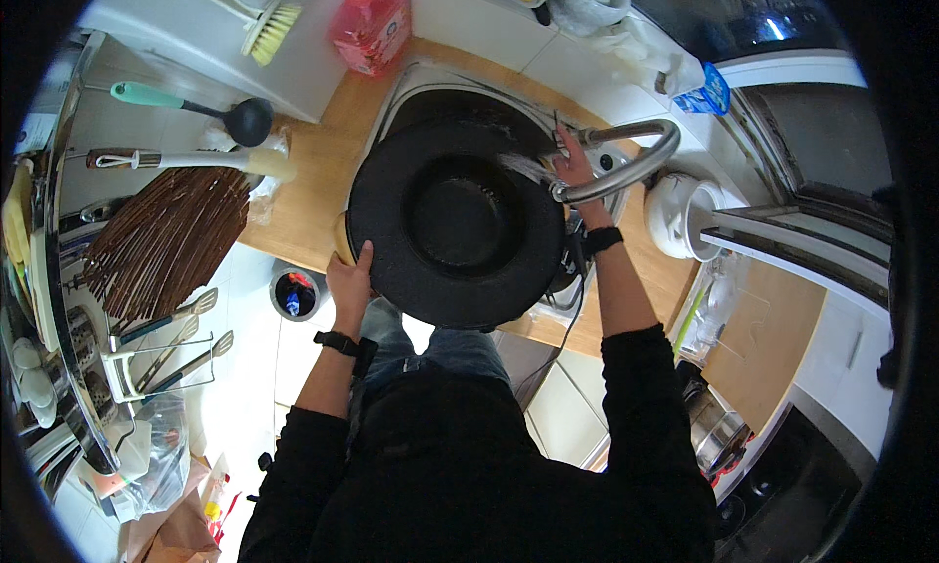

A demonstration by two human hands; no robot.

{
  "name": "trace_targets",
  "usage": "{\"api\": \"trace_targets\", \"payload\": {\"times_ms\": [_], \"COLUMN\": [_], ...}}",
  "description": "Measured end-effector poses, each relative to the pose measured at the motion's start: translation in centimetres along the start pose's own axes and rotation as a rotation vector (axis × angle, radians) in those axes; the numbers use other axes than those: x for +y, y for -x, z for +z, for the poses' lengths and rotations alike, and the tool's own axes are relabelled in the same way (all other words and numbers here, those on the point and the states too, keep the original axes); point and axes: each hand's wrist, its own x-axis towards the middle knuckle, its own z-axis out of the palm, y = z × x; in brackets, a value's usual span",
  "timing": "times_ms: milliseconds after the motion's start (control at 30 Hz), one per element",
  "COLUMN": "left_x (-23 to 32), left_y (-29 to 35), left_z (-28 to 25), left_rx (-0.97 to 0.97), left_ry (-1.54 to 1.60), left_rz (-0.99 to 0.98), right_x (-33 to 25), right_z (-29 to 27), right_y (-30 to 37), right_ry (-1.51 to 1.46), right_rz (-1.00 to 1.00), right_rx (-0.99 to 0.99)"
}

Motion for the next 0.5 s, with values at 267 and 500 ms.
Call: {"api": "trace_targets", "payload": {"times_ms": [267, 500], "left_x": [-0.4, -0.2], "left_y": [-0.6, -0.3], "left_z": [0.4, 0.3], "left_rx": [-0.021, 0.004], "left_ry": [-0.023, 0.003], "left_rz": [-0.077, -0.009], "right_x": [-13.5, -18.0], "right_z": [-1.0, -2.2], "right_y": [5.8, 6.1], "right_ry": [-0.056, 0.169], "right_rz": [0.0, 0.093], "right_rx": [0.137, 0.364]}}
